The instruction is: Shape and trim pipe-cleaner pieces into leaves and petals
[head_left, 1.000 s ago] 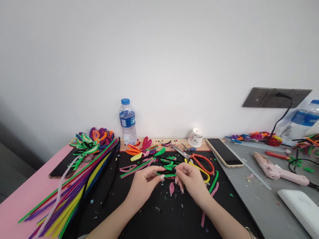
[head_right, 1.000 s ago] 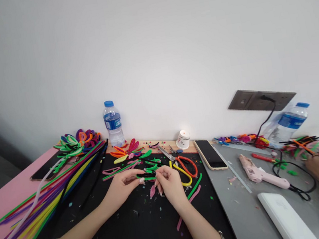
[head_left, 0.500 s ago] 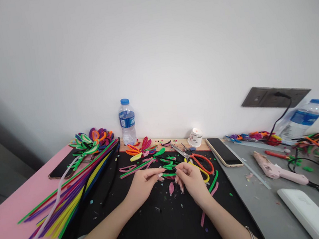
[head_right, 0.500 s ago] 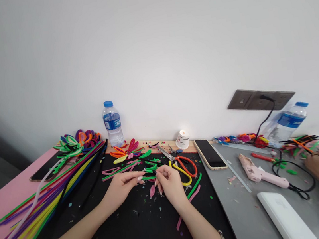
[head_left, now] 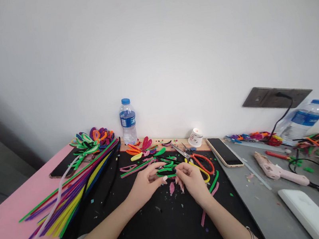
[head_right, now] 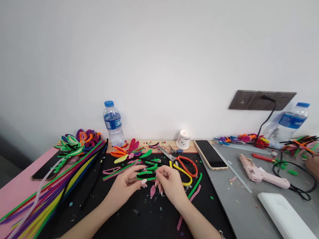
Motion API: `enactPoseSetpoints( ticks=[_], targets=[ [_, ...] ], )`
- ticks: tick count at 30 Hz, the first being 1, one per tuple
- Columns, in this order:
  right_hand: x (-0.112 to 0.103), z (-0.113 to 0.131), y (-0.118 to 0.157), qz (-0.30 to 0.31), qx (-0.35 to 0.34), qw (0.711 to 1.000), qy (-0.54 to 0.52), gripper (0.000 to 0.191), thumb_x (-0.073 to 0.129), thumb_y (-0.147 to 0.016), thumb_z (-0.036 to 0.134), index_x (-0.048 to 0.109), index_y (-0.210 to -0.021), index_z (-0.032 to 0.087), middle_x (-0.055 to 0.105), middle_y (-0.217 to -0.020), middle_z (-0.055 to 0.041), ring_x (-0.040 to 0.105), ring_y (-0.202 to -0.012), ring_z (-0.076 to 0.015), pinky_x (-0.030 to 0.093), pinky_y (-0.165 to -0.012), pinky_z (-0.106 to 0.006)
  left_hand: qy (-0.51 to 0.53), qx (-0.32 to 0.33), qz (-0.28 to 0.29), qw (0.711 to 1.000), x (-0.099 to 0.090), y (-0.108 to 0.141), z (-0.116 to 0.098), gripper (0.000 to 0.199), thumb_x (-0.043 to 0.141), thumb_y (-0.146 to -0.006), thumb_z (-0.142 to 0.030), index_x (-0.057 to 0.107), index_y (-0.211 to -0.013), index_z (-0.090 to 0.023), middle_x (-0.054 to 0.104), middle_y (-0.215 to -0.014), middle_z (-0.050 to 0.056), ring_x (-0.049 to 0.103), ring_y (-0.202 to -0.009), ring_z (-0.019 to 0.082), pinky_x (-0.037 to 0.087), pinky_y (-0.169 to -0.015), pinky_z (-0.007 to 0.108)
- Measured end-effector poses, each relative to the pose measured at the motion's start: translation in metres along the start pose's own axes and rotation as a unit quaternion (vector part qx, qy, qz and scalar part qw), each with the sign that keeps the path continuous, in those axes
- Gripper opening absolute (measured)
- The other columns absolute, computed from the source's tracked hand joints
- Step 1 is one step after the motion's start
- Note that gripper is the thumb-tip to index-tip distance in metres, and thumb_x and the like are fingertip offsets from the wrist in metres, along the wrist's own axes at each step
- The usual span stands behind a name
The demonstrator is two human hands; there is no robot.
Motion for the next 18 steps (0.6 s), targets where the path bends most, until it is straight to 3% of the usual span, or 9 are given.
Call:
enactPoseSetpoints(
  ticks=[4,14,18],
  targets=[
    [0.003,0.0003,0.0013,0.032,0.009,0.999,-0.003,0.021,0.062,-0.073,0.036,0.056,-0.068,0.017,0.055,-0.046,0.0039,0.043,-0.03,-0.0079,0.033,-0.032,-0.019,-0.044,-0.026,0.006,0.999,0.0008,0.0001,-0.0007,0.032,0.055,-0.081,-0.028,0.069,-0.105,-0.013,0.071,-0.068,0.004,0.063,-0.057,0.014,0.05,-0.053,0.023],
    [0.0042,0.002,0.0014,0.038,0.03,0.998,-0.036,0.022,0.063,-0.072,0.038,0.053,-0.069,0.018,0.06,-0.05,0.0021,0.047,-0.033,-0.0093,0.038,-0.036,-0.021,-0.083,-0.013,0.021,0.996,-0.0003,0.0007,0.0042,0.029,0.057,-0.078,-0.025,0.072,-0.1,-0.014,0.073,-0.075,0.005,0.064,-0.063,0.016,0.049,-0.061,0.025],
    [0.0077,0.0025,0.0045,0.09,0.026,0.995,-0.025,0.024,0.065,-0.072,0.036,0.051,-0.065,0.019,0.06,-0.049,0.0021,0.047,-0.033,-0.0092,0.036,-0.035,-0.02,-0.144,0.049,0.084,0.985,0.0027,0.0031,-0.0042,0.023,0.053,-0.082,-0.024,0.074,-0.079,-0.016,0.072,-0.073,0.002,0.062,-0.067,0.016,0.045,-0.065,0.022]
  ],
)
Point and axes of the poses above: each hand's wrist, its own y-axis away from the middle knuckle, its own x-axis out of the palm, z = x × y, the point moved 1 cm from there along -y, towards the middle knuckle
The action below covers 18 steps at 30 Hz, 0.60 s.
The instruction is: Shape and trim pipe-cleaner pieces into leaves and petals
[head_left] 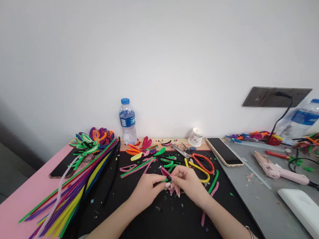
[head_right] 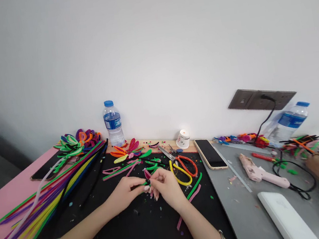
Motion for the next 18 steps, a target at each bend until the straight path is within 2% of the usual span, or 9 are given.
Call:
enactPoseSetpoints(
  ticks=[2,6,9,13,18],
  targets=[
    [0.0014,-0.0001,0.0016,0.014,-0.005,1.0,0.021,0.023,0.064,-0.073,0.035,0.05,-0.064,0.019,0.062,-0.05,0.0022,0.044,-0.032,-0.0082,0.033,-0.034,-0.019,-0.012,0.014,0.024,1.0,0.0002,0.0004,-0.0042,0.026,0.05,-0.083,-0.024,0.073,-0.074,-0.016,0.071,-0.071,0.001,0.061,-0.066,0.016,0.043,-0.064,0.021],
    [0.0015,0.0006,0.0038,0.007,-0.006,0.998,0.061,0.02,0.063,-0.074,0.032,0.05,-0.064,0.02,0.058,-0.046,0.0047,0.037,-0.03,-0.0063,0.025,-0.032,-0.017,-0.035,0.019,0.035,0.999,0.0001,0.0004,-0.0064,0.027,0.049,-0.083,-0.024,0.072,-0.071,-0.016,0.068,-0.067,0.001,0.057,-0.062,0.014,0.041,-0.061,0.02],
    [0.001,0.0009,0.0035,-0.004,-0.012,0.998,0.067,0.018,0.063,-0.073,0.03,0.05,-0.065,0.02,0.052,-0.044,0.007,0.037,-0.032,-0.0066,0.026,-0.033,-0.017,-0.047,0.015,0.025,0.998,0.0001,0.0004,-0.0058,0.029,0.05,-0.082,-0.026,0.07,-0.064,-0.015,0.061,-0.058,-0.001,0.051,-0.057,0.013,0.037,-0.056,0.019],
    [-0.0014,-0.0005,0.0017,-0.021,-0.033,0.998,0.058,0.021,0.055,-0.081,0.037,0.048,-0.069,0.021,0.052,-0.049,0.0059,0.037,-0.034,-0.0073,0.027,-0.035,-0.018,-0.017,-0.021,0.011,1.0,-0.0005,0.001,-0.0055,0.034,0.048,-0.084,-0.031,0.067,-0.062,-0.013,0.055,-0.054,-0.002,0.044,-0.053,0.011,0.032,-0.053,0.02],
    [-0.0053,0.0015,0.0026,-0.054,-0.063,0.987,0.135,0.028,0.046,-0.087,0.039,0.044,-0.066,0.021,0.047,-0.051,0.0051,0.038,-0.04,-0.009,0.027,-0.04,-0.02,-0.026,-0.038,-0.006,0.999,-0.0017,0.0014,-0.0046,0.038,0.047,-0.086,-0.035,0.065,-0.061,-0.014,0.048,-0.05,-0.004,0.038,-0.049,0.01,0.027,-0.05,0.021]
  ],
)
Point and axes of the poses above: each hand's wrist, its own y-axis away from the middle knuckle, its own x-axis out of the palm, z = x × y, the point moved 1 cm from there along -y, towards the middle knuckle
